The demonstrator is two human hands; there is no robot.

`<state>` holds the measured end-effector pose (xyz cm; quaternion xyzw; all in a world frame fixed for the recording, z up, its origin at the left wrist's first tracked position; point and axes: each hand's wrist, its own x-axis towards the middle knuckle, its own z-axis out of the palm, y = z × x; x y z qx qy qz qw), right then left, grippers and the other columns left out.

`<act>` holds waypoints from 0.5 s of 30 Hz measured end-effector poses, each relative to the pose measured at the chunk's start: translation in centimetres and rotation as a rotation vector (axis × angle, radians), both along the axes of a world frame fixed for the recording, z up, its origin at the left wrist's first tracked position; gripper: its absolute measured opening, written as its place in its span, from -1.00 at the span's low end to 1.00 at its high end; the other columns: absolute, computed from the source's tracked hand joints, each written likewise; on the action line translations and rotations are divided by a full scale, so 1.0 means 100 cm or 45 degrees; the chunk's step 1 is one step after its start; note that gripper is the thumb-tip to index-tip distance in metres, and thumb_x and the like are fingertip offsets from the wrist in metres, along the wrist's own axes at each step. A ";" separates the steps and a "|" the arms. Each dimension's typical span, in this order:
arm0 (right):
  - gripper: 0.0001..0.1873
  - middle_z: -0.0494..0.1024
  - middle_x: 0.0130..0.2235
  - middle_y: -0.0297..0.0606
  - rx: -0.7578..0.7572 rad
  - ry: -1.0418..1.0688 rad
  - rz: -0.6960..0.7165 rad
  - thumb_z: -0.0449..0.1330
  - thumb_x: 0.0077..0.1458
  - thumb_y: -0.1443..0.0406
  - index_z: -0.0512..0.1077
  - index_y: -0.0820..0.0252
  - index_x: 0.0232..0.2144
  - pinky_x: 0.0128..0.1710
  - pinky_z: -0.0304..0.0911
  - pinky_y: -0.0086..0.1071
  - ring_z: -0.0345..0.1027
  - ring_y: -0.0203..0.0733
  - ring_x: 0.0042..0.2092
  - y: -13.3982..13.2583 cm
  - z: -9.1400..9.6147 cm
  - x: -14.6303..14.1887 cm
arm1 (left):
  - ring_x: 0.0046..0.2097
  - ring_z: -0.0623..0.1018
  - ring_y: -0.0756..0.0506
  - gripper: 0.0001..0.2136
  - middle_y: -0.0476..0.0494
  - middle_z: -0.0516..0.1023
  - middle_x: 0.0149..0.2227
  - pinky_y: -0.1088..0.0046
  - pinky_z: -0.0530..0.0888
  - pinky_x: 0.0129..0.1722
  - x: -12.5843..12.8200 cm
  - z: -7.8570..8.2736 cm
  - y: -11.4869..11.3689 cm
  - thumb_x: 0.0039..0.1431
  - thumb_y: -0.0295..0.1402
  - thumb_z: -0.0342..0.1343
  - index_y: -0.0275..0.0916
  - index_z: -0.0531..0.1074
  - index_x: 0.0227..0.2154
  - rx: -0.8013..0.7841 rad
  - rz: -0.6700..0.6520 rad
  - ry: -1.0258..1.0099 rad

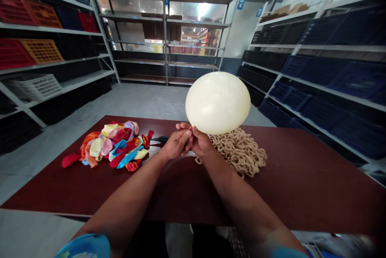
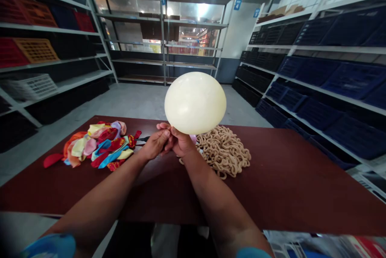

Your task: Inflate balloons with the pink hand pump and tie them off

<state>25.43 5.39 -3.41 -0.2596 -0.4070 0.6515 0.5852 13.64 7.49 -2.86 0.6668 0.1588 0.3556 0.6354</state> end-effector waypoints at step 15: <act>-0.53 0.51 -0.33 -0.40 -0.009 -0.490 -0.185 0.32 -0.25 0.12 0.41 0.13 -0.23 -0.39 0.34 -0.37 0.34 -0.28 -0.37 -0.004 0.019 -0.006 | -0.69 0.12 0.17 -0.81 0.12 0.13 -0.64 0.70 0.01 -0.75 -0.002 -0.002 0.014 0.04 -0.35 0.15 -0.29 0.23 -0.50 -0.735 -0.025 -0.454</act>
